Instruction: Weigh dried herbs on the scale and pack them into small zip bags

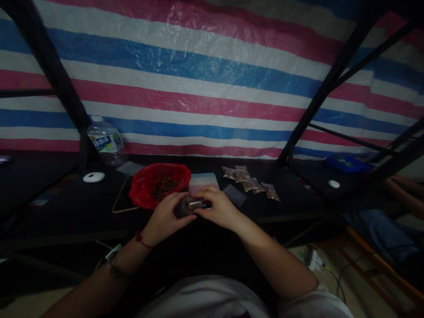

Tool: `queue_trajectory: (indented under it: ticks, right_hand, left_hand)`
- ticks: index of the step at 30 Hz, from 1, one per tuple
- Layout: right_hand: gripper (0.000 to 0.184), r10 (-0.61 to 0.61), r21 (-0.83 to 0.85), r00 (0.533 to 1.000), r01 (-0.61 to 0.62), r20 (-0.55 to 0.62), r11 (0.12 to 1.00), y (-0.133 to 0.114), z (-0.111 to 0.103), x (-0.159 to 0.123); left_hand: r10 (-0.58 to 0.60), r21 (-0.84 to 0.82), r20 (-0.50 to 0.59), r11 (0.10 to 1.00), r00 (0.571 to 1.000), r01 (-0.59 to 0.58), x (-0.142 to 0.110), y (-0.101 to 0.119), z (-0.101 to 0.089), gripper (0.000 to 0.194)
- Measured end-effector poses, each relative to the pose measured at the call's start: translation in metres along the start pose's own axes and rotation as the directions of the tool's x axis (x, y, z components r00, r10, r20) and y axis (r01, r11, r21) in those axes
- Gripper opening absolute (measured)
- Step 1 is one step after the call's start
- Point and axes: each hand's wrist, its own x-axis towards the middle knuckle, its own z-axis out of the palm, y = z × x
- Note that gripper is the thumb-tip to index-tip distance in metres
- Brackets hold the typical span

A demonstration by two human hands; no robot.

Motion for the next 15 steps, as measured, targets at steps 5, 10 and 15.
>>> queue_trajectory:
  ticks: [5,10,15]
  right_hand:
    - [0.043,0.009,0.053,0.999,-0.007,-0.035,0.999,-0.002,-0.001,-0.001]
    - [0.042,0.004,0.081,0.999,-0.002,-0.032,0.997,-0.003,-0.001,-0.002]
    - [0.043,-0.025,0.111,1.000,0.026,-0.003,0.993,-0.003,-0.006,-0.003]
  left_hand:
    - [-0.009,-0.064,0.023,0.998,1.000,0.010,-0.003,0.004,0.008,0.059]
    - [-0.039,-0.105,0.016,0.994,0.999,0.040,-0.004,0.007,0.012,0.063]
    - [-0.041,-0.121,-0.020,0.992,0.999,0.038,-0.004,0.010,0.011,0.052]
